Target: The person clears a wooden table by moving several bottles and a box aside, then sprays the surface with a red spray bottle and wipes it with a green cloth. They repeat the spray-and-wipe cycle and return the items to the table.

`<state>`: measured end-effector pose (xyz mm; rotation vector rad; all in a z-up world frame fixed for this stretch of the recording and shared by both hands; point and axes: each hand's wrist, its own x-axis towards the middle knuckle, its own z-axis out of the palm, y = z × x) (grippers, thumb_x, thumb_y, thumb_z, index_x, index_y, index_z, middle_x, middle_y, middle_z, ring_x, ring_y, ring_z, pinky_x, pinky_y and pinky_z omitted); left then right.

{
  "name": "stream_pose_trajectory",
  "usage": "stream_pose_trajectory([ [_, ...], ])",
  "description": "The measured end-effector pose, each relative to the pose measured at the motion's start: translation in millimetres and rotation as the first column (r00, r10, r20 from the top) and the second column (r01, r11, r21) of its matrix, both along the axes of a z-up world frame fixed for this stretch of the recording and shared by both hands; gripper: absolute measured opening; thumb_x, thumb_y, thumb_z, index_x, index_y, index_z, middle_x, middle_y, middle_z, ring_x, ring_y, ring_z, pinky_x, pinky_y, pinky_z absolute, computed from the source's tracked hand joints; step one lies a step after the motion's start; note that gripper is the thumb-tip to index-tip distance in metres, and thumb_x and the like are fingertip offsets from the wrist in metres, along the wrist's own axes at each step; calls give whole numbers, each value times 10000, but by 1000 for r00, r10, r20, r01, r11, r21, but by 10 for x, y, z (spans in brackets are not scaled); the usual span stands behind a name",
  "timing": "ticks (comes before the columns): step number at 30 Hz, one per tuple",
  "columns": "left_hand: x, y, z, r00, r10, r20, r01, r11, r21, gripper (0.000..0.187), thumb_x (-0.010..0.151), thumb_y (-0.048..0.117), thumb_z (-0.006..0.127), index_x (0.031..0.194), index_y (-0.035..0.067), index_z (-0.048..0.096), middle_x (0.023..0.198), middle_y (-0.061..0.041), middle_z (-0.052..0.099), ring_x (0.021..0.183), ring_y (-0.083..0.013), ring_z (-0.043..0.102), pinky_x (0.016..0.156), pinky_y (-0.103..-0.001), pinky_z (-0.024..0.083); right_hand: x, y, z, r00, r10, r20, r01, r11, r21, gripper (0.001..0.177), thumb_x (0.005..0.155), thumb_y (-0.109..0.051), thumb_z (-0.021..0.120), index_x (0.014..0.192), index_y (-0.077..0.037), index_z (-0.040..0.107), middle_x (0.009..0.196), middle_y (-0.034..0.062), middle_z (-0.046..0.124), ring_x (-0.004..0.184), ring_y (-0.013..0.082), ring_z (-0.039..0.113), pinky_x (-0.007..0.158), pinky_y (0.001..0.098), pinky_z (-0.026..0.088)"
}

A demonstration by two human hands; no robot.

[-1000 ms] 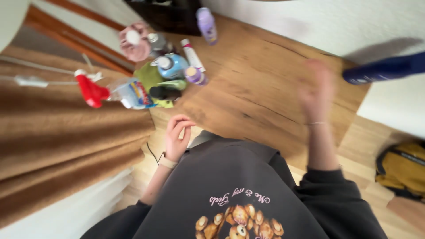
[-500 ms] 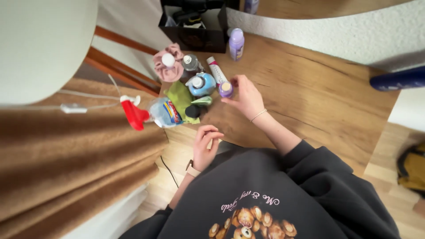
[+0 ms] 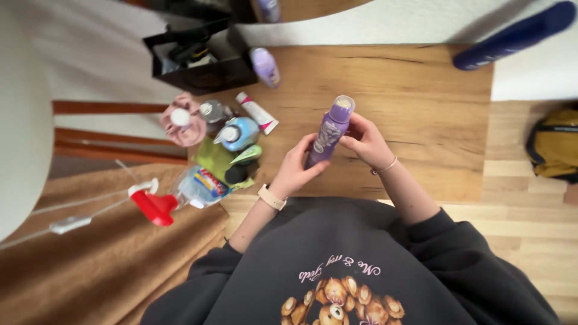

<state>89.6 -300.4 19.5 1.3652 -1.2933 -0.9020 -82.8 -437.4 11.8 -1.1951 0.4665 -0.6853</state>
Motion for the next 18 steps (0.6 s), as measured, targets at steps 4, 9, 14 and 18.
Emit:
stream_pose_trajectory([
  [4,-334,-252,42,993,105,-45,-98,987,128,625,792,230,886,1334,119,595,1128,-167,702,1056,-382,706,925,-471,557,-290,74,-46,985,-104,-134,94,992,-80,790,850,-79,835,1521,-61,419,1364,156,569,1280,317,545,1034,547,504],
  [9,-737,-640,69,934,30,356,-50,998,46,569,766,175,828,1277,124,582,1097,-150,679,1025,-387,696,881,-484,579,-613,58,-416,894,-350,-278,280,923,-264,753,742,-156,969,1327,16,527,1217,220,630,1125,419,650,891,600,574],
  [14,-999,-927,1009,935,-52,351,84,994,-74,514,839,258,842,1271,121,598,1353,-171,470,1289,-471,509,1126,-550,409,-1546,-651,-504,838,-494,-234,451,866,-214,632,802,-103,929,1315,1,574,1281,192,653,1218,404,617,977,570,544],
  [18,-1184,-663,2135,899,-361,247,417,879,-232,88,933,245,671,942,185,735,1197,-100,510,1221,-350,485,1226,-521,276,-2423,-1399,-665,796,-525,-300,386,824,-415,618,814,-151,910,1340,-80,591,1299,99,650,1230,246,615,1077,405,484],
])
